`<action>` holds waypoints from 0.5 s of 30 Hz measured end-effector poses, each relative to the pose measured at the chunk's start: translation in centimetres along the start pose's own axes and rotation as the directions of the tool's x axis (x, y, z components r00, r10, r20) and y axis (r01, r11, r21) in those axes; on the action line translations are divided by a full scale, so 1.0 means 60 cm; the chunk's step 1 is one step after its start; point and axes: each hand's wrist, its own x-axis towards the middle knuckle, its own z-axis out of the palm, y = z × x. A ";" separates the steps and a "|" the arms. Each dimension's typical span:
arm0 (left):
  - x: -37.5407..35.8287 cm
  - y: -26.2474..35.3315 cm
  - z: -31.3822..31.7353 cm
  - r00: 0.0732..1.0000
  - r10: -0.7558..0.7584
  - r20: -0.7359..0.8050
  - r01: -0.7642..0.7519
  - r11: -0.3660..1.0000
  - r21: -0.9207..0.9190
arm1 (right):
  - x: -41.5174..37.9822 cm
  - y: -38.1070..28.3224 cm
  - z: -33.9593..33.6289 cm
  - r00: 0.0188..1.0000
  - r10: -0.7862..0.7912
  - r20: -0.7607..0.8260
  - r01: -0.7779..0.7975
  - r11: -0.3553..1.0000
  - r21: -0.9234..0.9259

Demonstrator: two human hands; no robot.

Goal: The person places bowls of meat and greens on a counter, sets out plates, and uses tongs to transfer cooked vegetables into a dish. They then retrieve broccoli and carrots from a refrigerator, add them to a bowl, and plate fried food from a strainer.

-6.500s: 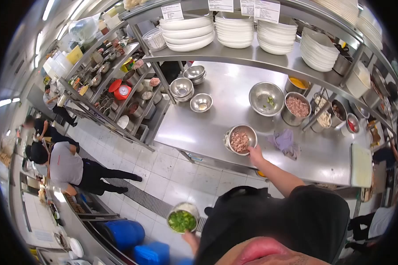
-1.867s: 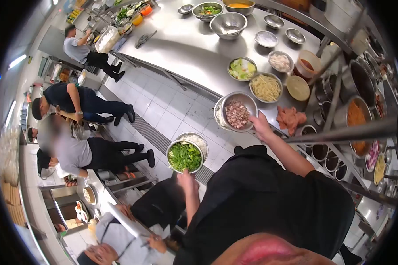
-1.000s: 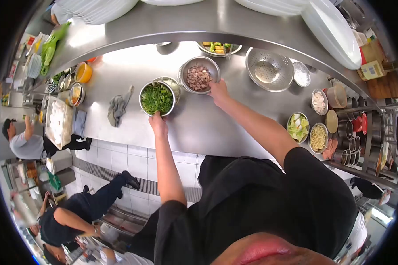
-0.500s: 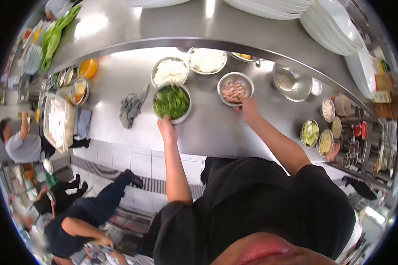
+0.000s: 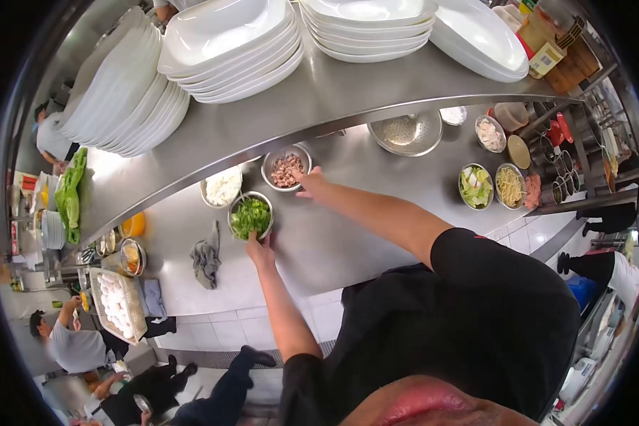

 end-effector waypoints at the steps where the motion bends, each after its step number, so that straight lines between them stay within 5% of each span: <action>1: -0.008 0.006 0.007 0.994 0.040 0.103 -0.028 0.993 -0.117 | -0.046 -0.028 -0.015 0.998 -0.057 -0.019 0.050 0.965 -0.258; 3: -0.023 0.017 0.000 0.972 0.000 0.236 0.043 0.983 -0.177 | -0.081 -0.040 -0.071 0.959 -0.273 0.077 0.260 0.738 -0.623; 5: -0.043 0.000 -0.024 0.985 -0.036 0.169 0.056 0.992 -0.116 | -0.122 -0.038 -0.152 0.700 -0.592 0.400 0.678 0.373 -0.633; 7: -0.105 -0.022 -0.017 1.000 -0.015 0.024 0.013 0.998 0.066 | -0.253 -0.104 -0.233 0.573 -0.623 0.532 0.806 0.314 -0.501; 9: -0.185 -0.059 0.011 0.999 0.031 0.039 -0.038 0.977 0.210 | -0.353 -0.196 -0.312 0.002 -0.855 0.518 0.755 -0.339 -0.562; 11: -0.243 -0.091 0.056 0.972 -0.034 0.231 -0.039 0.951 0.306 | -0.414 -0.310 -0.382 -0.199 -0.908 0.368 0.594 -0.410 -0.692; 12: -0.285 -0.088 0.102 0.937 -0.079 0.339 -0.058 0.924 0.378 | -0.450 -0.372 -0.395 -0.252 -0.908 0.335 0.501 -0.418 -0.758; 14: -0.364 -0.070 0.199 0.781 -0.131 0.610 -0.139 0.917 0.375 | -0.517 -0.473 -0.410 -0.122 -0.894 0.432 0.197 -0.448 -0.872; 15: -0.396 -0.059 0.245 0.688 -0.150 0.710 -0.192 0.906 0.377 | -0.506 -0.503 -0.439 -0.058 -0.878 0.476 0.262 -0.473 -0.841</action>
